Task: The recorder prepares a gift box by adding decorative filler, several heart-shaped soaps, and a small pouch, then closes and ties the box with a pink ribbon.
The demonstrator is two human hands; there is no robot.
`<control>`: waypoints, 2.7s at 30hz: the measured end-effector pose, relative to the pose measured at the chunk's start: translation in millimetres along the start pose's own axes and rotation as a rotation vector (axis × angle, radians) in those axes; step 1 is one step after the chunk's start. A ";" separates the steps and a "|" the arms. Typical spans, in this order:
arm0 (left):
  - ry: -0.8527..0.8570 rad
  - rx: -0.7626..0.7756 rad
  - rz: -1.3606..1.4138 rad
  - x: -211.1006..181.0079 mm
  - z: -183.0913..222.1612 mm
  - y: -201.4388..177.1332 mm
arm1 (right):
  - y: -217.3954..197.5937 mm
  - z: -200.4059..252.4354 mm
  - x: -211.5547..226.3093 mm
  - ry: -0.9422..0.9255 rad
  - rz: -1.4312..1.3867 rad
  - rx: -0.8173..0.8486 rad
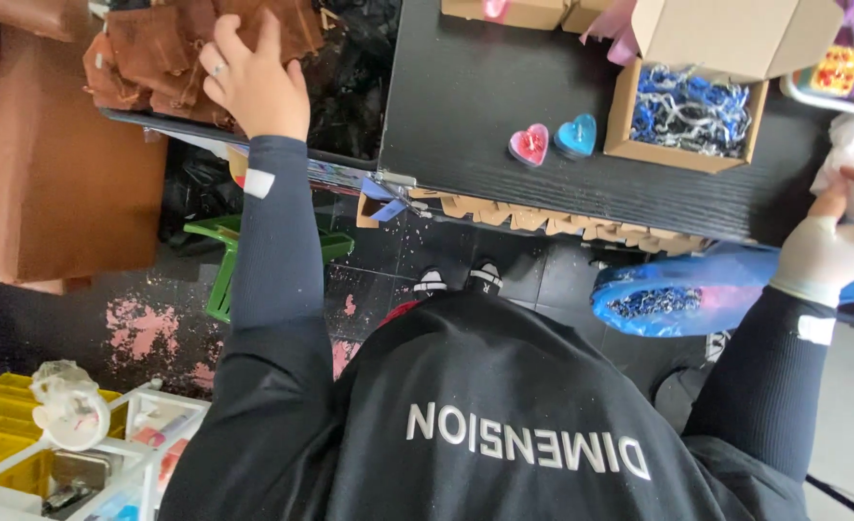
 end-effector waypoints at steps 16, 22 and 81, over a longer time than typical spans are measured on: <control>-0.311 0.071 0.261 19.7 -1.0 -48.0 | -1.9 -0.6 -11.2 -0.169 0.135 0.020; -0.092 0.301 0.000 16.9 -2.1 -11.8 | -4.3 -4.1 -2.3 -0.118 0.165 -0.009; 0.015 1.075 1.374 -310.9 32.9 -176.6 | -36.9 -8.3 208.6 -0.204 -0.446 0.551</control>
Point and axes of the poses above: each hand's wrist, its own z-axis away from the middle knuckle, its own y-axis out of the palm, x = y × z, the point moved 1 cm from there along -z, towards the middle knuckle, and after that the axes turned 9 degrees about -x, right-handed, at the moved point
